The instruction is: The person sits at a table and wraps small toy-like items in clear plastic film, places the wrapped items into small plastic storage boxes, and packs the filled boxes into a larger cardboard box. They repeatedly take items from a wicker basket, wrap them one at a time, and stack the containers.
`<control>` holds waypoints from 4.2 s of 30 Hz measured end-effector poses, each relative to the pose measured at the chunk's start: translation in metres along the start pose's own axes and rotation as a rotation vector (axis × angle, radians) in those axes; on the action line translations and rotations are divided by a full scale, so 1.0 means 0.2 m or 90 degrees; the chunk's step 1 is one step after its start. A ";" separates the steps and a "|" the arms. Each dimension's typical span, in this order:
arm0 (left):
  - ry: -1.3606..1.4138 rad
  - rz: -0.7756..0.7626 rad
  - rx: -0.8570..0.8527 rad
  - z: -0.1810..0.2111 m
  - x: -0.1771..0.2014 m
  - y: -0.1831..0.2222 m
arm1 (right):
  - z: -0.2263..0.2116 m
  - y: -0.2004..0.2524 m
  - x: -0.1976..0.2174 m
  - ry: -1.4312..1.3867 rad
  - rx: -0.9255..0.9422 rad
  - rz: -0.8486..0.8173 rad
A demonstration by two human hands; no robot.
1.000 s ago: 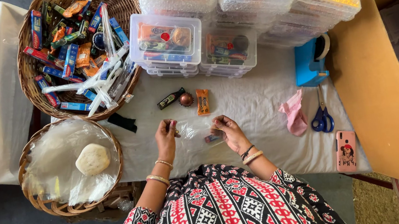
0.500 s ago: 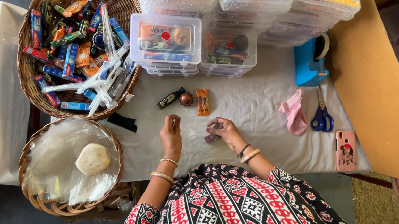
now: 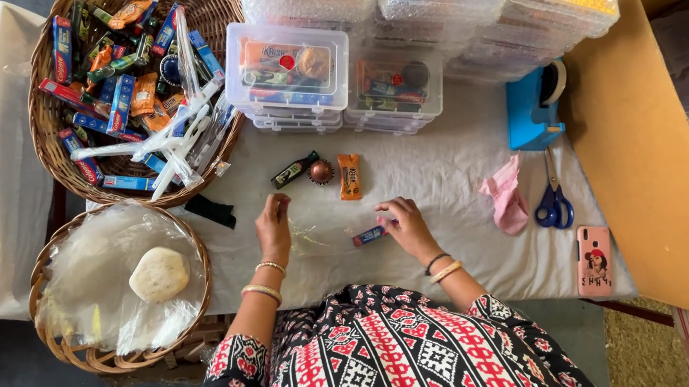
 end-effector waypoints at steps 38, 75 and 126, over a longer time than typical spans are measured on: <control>-0.229 -0.214 -0.372 0.48 -0.28 0.24 | -0.07 0.01 0.12 0.047 -0.047 -0.077; -0.027 -0.073 -0.076 -0.24 -0.19 0.04 | -0.04 0.20 -0.52 -0.567 -0.216 -0.266; -0.302 -0.079 -0.112 0.15 -0.11 -0.34 | 0.19 0.13 -0.22 -0.408 -0.204 -0.152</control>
Point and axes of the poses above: each hand's wrist, its own y-axis away from the middle knuckle, its own x-axis out of the back of the hand, z = x × y, the point moved 8 cm from there along -y, towards the middle knuckle, and after that the axes turned 1 degree about -x, right-handed, at the moved point
